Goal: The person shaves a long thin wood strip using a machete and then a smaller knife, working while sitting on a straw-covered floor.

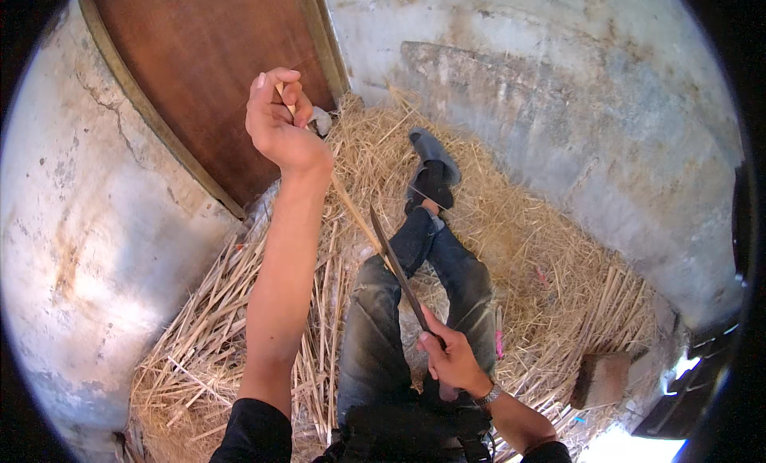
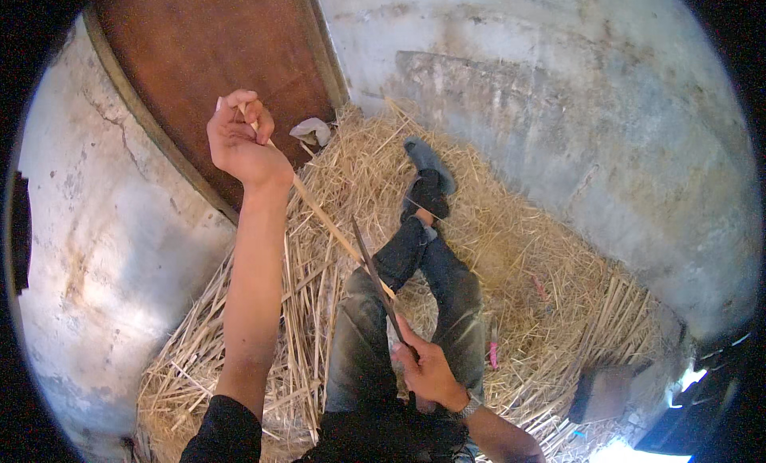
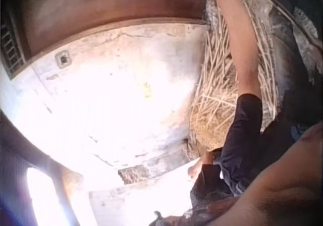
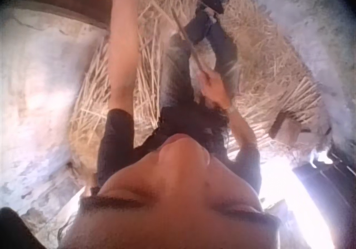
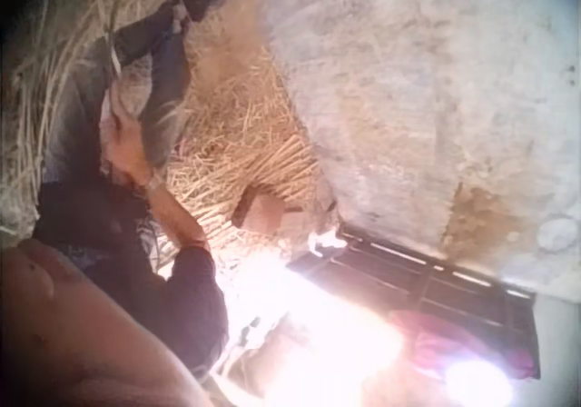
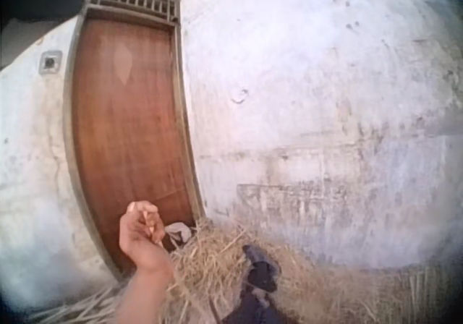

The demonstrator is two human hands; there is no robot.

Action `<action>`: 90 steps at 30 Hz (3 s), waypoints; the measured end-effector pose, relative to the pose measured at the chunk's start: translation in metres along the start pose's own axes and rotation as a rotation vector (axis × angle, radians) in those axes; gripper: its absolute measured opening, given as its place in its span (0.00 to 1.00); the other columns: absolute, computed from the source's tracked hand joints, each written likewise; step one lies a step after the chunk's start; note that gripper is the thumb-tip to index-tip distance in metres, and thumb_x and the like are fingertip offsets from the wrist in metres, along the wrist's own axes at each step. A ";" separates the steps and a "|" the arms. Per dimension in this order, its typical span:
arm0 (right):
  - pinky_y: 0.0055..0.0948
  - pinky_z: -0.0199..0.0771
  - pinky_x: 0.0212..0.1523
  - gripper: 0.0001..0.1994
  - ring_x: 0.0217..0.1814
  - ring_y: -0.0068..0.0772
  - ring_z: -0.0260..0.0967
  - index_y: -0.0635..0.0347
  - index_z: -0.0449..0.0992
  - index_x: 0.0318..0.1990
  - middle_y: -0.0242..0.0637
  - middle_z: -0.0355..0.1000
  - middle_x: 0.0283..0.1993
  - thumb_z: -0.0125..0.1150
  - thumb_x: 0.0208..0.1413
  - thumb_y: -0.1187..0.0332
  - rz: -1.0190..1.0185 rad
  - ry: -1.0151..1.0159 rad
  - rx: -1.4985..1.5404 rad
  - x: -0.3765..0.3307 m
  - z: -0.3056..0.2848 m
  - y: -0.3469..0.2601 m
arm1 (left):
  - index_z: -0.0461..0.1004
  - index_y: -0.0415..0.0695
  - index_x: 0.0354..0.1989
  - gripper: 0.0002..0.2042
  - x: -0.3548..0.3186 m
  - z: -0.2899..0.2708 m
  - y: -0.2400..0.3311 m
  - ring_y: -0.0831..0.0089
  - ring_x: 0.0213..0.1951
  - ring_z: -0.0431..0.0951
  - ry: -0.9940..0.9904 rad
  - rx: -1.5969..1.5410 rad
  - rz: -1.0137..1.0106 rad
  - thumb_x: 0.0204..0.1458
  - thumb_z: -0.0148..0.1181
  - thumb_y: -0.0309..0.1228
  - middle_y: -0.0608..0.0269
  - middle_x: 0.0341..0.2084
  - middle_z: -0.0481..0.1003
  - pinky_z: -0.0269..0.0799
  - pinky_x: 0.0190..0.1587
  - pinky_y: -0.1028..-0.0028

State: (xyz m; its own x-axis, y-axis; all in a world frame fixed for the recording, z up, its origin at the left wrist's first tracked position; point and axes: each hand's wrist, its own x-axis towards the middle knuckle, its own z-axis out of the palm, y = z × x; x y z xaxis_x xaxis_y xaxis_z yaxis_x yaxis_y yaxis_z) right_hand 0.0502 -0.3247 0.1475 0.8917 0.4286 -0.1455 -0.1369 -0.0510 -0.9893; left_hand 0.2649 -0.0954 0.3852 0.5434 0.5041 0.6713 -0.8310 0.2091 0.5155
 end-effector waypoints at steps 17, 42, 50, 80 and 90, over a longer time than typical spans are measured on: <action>0.20 0.67 0.17 0.27 0.16 0.13 0.63 0.53 0.55 0.74 0.30 0.73 0.32 0.49 0.69 0.67 -0.038 0.161 0.040 -0.012 -0.019 0.014 | 0.71 0.39 0.53 0.22 -0.020 0.006 -0.006 0.80 0.21 0.57 -0.187 -0.027 -0.177 0.66 0.42 0.46 0.70 0.20 0.62 0.51 0.24 0.80; 0.24 0.68 0.17 0.26 0.15 0.18 0.64 0.55 0.58 0.72 0.35 0.75 0.32 0.51 0.69 0.69 0.160 0.128 0.016 -0.027 -0.012 0.050 | 0.53 0.48 0.08 0.35 -0.151 -0.112 -0.089 0.76 0.14 0.48 -0.538 -0.605 -1.054 0.67 0.32 0.57 0.70 0.08 0.50 0.46 0.21 0.75; 0.21 0.67 0.16 0.26 0.15 0.16 0.63 0.56 0.55 0.73 0.33 0.73 0.32 0.46 0.69 0.71 0.122 0.261 0.101 -0.028 -0.015 0.025 | 0.52 0.50 0.09 0.34 -0.160 -0.116 -0.094 0.76 0.14 0.48 -0.255 -0.354 -0.936 0.66 0.35 0.58 0.70 0.08 0.50 0.45 0.20 0.75; 0.20 0.65 0.15 0.26 0.14 0.15 0.61 0.53 0.53 0.74 0.32 0.72 0.32 0.43 0.71 0.68 -0.009 0.278 0.053 -0.056 -0.031 0.035 | 0.51 0.50 0.13 0.33 -0.188 -0.065 -0.116 0.77 0.15 0.45 0.100 -0.070 -0.609 0.65 0.36 0.62 0.72 0.11 0.49 0.43 0.20 0.73; 0.22 0.66 0.16 0.26 0.15 0.15 0.63 0.54 0.54 0.74 0.34 0.73 0.32 0.44 0.71 0.67 -0.102 0.374 0.052 -0.045 -0.037 0.007 | 0.53 0.48 0.14 0.33 -0.191 -0.071 -0.119 0.74 0.14 0.49 0.210 0.035 -0.566 0.65 0.36 0.62 0.69 0.10 0.51 0.45 0.19 0.72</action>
State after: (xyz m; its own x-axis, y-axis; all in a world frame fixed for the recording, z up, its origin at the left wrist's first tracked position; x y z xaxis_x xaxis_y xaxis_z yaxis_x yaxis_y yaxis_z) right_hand 0.0249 -0.3777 0.1462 0.9962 0.0705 -0.0510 -0.0529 0.0252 -0.9983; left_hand 0.2515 -0.1571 0.1581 0.8616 0.4783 0.1702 -0.4138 0.4674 0.7812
